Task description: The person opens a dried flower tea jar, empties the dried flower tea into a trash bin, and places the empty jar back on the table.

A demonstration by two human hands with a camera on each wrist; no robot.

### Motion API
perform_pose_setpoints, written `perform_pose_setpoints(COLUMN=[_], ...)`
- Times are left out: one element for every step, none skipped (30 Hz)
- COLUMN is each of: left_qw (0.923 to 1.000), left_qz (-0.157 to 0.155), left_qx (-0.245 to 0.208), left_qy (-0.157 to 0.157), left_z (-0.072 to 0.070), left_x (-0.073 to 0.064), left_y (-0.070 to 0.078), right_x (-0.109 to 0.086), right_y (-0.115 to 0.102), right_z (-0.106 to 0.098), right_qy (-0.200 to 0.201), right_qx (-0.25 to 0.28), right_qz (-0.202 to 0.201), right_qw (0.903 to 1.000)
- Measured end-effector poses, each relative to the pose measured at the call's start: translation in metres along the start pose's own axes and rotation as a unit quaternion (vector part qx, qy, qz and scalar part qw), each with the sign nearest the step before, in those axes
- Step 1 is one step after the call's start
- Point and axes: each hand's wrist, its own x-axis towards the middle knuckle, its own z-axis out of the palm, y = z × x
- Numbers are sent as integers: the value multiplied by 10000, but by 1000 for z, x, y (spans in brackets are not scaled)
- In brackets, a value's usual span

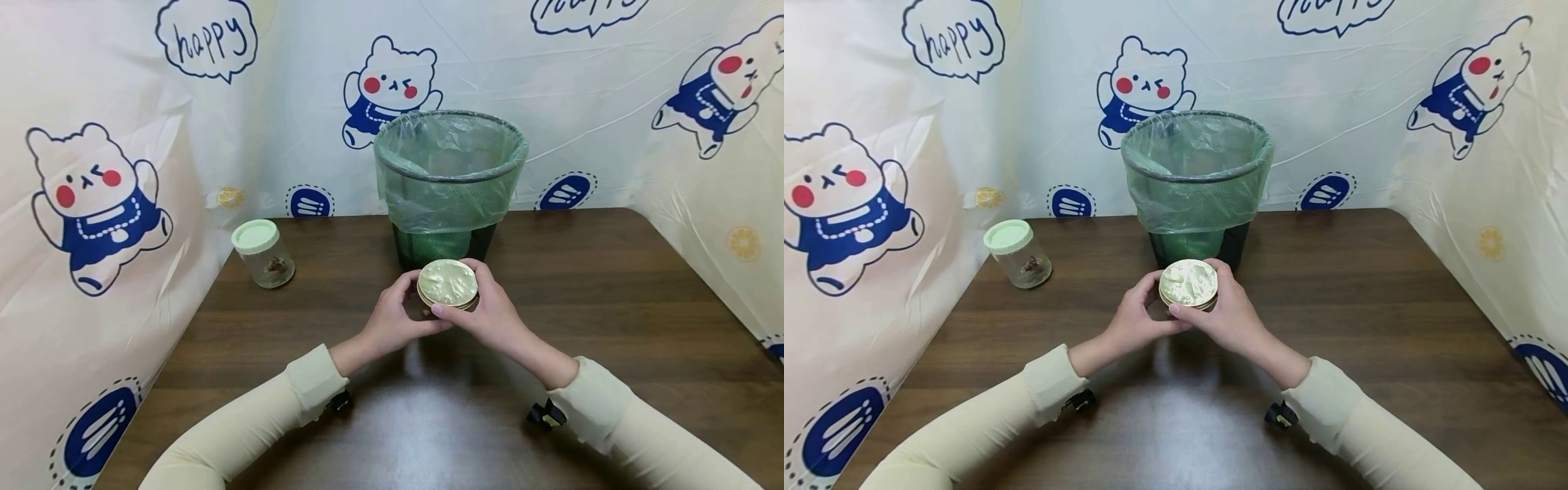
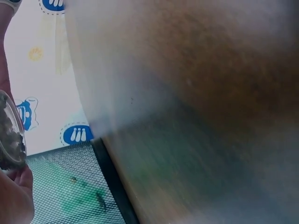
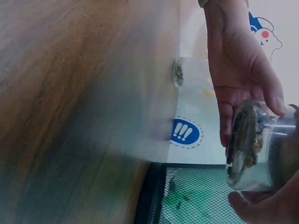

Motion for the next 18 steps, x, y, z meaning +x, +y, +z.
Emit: perform_pose_setpoints(left_qw=[10000, 10000, 9999, 9999, 9997, 9995, 9992, 9987, 9981, 9975, 9968, 9958, 9948, 9936, 9926, 9917, 9906, 9898], left_qz=[23, 50, 80, 100, 118, 121, 121, 136, 145, 146, 146, 133, 112, 89, 53, 16, -10, -22], left_qx=[-12, -15, -26, -70, -122, -168, -218, -297, -383, -452, -521, -611, -695, -786, -850, -906, -975, -1023], left_qy=[-7, -30, -65, -120, -184, -248, -315, -389, -462, -531, -597, -665, -736, -806, -866, -918, -964, -992], left_z=[-1, -1, -2, -4, -5, -6, -7, -8, -9, -11, -12, -14, -15, -16, -18, -18, -18, -19], left_x=[0, 0, 0, 0, 1, 1, 2, 3, 4, 5, 5, 5, 5, 5, 5, 5, 4, 4], left_y=[0, 0, 1, 1, 2, 3, 5, 7, 11, 17, 21, 26, 31, 35, 39, 40, 40, 41], right_x=[-1, -1, -2, -2, -2, -1, -1, 0, 1, 2, 3, 4, 5, 7, 8, 9, 10, 11], right_y=[0, 0, -1, -1, -1, -1, -1, -1, 0, 1, 2, 4, 5, 6, 7, 8, 10, 10], right_z=[0, -1, -2, -4, -6, -8, -11, -13, -16, -18, -21, -23, -24, -26, -28, -29, -30, -31], right_qy=[-24, -71, -139, -219, -310, -424, -533, -658, -778, -892, -1015, -1144, -1282, -1430, -1565, -1690, -1805, -1895], right_qx=[5, 39, 90, 156, 216, 305, 359, 429, 492, 541, 605, 678, 771, 912, 1053, 1181, 1307, 1397], right_qz=[-37, -74, -123, -180, -248, -319, -402, -484, -576, -664, -752, -826, -897, -965, -1031, -1092, -1144, -1182], right_qw=[10000, 9999, 9998, 9995, 9990, 9981, 9971, 9957, 9941, 9923, 9901, 9877, 9847, 9808, 9766, 9724, 9681, 9647])
